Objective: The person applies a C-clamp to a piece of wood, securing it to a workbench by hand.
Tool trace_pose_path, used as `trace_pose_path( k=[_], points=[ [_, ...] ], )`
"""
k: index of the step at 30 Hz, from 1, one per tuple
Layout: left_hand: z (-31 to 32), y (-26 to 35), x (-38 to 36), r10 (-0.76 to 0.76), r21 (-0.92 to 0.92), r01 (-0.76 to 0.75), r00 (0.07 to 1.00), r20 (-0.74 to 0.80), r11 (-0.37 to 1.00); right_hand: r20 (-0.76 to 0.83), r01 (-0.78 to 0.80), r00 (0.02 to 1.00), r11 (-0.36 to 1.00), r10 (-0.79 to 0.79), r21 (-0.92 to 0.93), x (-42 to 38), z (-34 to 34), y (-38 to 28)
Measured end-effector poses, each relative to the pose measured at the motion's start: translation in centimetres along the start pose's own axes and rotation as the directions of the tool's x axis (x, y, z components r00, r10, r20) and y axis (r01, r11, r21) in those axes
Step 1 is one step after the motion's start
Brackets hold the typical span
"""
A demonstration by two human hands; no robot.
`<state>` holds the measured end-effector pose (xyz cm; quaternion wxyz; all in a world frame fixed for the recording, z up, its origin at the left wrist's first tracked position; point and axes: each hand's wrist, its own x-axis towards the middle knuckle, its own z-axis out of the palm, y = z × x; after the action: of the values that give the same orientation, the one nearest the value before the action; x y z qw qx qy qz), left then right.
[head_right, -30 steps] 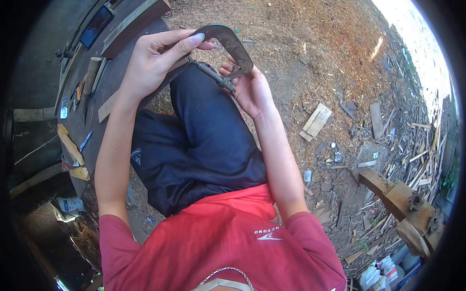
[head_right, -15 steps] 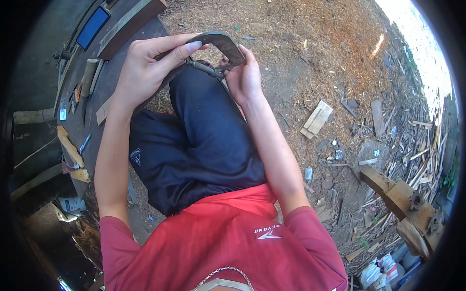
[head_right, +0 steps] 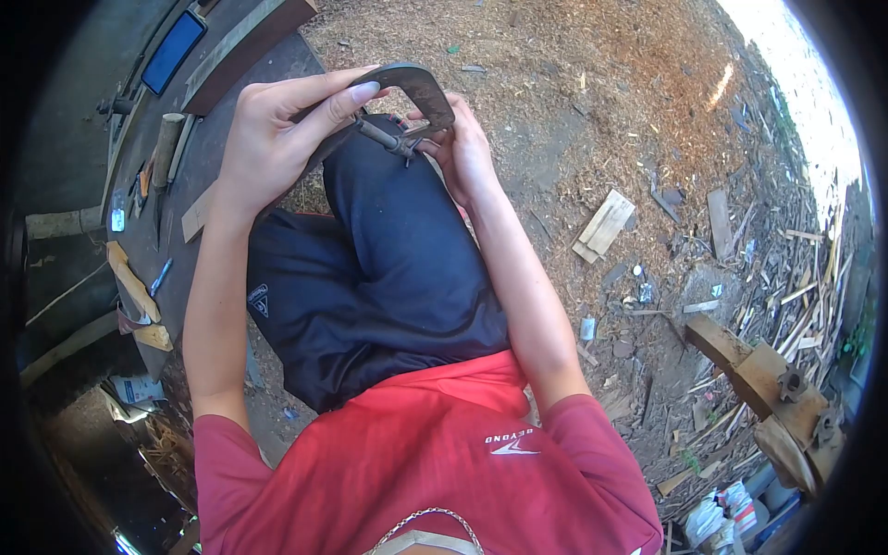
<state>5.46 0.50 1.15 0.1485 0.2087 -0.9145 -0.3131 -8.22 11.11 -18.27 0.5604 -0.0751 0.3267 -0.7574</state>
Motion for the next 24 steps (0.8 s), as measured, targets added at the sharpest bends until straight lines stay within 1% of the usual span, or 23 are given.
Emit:
trace_pose_path(
  k=[3,6,9,12,15,19,22,24],
  points=[
    [0.3,-0.3,-0.3,0.029,-0.022,-0.029,0.999,-0.041,0.999,0.011,-0.026,1.0,1.0,0.026,-0.015,-1.0,-0.6,-0.2],
    [0.5,-0.5,-0.4,0.049,-0.018,-0.05,0.997,-0.059,0.999,-0.026,0.057,0.998,0.99,-0.06,-0.127,-1.5,-0.5,0.4],
    [0.5,-0.6,-0.5,0.014,-0.029,-0.016,0.998,-0.053,0.999,0.004,0.016,1.0,0.994,-0.015,-0.109,-0.7,-1.5,1.2],
    [0.6,-0.4,-0.5,0.04,0.007,-0.04,0.997,-0.072,0.999,-0.04,-0.023,0.999,0.99,0.018,-0.136,0.0,-1.6,1.9],
    [0.5,-0.5,-0.4,0.106,0.02,-0.105,0.991,-0.083,0.994,-0.061,-0.104,0.994,0.983,0.096,-0.151,0.6,-1.6,2.7],
    [1.1,-0.7,-0.4,0.147,0.007,-0.147,0.977,-0.156,0.989,-0.045,-0.087,0.996,0.986,0.082,-0.144,0.3,-0.9,3.4],
    [1.3,-0.5,-0.5,0.125,0.008,-0.126,0.975,-0.185,0.992,0.0,-0.082,0.997,0.996,0.082,-0.036,-0.5,0.3,1.7],
    [1.3,-0.2,-0.5,0.095,0.02,-0.093,0.976,-0.197,0.995,0.066,-0.02,0.998,0.993,0.013,0.117,-1.2,0.5,0.9]
  ],
)
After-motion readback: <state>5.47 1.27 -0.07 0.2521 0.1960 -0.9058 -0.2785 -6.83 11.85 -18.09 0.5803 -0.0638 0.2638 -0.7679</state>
